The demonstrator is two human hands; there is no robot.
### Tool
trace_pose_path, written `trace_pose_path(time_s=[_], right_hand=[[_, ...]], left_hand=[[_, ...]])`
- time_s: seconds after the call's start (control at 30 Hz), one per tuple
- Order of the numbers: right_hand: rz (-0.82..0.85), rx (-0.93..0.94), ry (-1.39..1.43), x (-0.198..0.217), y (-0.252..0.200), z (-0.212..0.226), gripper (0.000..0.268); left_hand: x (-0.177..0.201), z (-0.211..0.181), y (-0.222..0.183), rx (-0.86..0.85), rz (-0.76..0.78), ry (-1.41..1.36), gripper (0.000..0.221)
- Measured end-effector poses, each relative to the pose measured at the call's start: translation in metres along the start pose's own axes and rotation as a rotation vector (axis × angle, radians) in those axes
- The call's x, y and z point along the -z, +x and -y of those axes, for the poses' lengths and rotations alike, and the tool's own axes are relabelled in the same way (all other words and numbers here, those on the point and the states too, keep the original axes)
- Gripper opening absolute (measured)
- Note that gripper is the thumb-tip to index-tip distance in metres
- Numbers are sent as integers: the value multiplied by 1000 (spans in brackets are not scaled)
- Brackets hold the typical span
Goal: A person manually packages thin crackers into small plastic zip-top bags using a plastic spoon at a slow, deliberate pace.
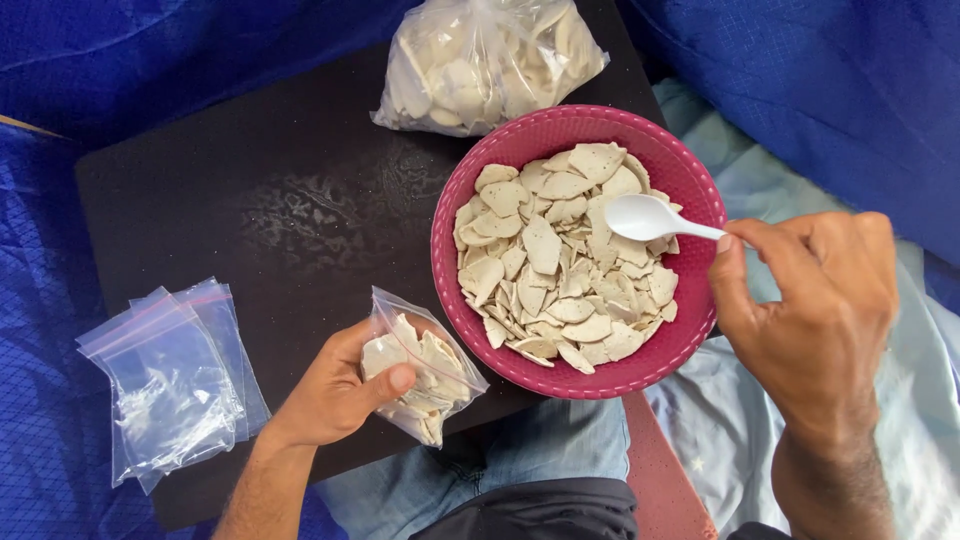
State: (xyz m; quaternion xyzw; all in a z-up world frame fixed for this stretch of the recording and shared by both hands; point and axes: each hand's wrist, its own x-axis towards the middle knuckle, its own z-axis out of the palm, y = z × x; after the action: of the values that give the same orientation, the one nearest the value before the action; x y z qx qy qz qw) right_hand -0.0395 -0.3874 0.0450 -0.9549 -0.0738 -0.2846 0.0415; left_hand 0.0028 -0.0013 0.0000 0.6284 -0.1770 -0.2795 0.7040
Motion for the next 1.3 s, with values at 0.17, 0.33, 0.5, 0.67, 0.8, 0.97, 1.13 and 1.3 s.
trace_pose_path(time_s=[0.17,0.33,0.5,0.67,0.8,0.97,1.13,1.3], right_hand=[[51,-55,228,-2,7,13,4],[37,-60,230,-4,15,20,6],[120,-52,433,-18,30,33,4],[151,-58,456,-29,36,33,5],[240,-125,504,-26,40,34,5],[266,-216,598,-15,37,31,4],[285,-201,683,11,40,50,7],[244,58,631,29,47,89,7]], left_hand=[[-2,-3,1,17,44,-26,51],[0,4,-1,31,34,-55,44],[0,1,0,50,18,-23,48],[0,-3,-1,99,5,-6,43],[-1,-6,-2,117,0,-68,41],[2,-14,-4,116,52,14,44],[0,-23,-6,145,98,6,48],[0,-28,-11,164,117,27,51]])
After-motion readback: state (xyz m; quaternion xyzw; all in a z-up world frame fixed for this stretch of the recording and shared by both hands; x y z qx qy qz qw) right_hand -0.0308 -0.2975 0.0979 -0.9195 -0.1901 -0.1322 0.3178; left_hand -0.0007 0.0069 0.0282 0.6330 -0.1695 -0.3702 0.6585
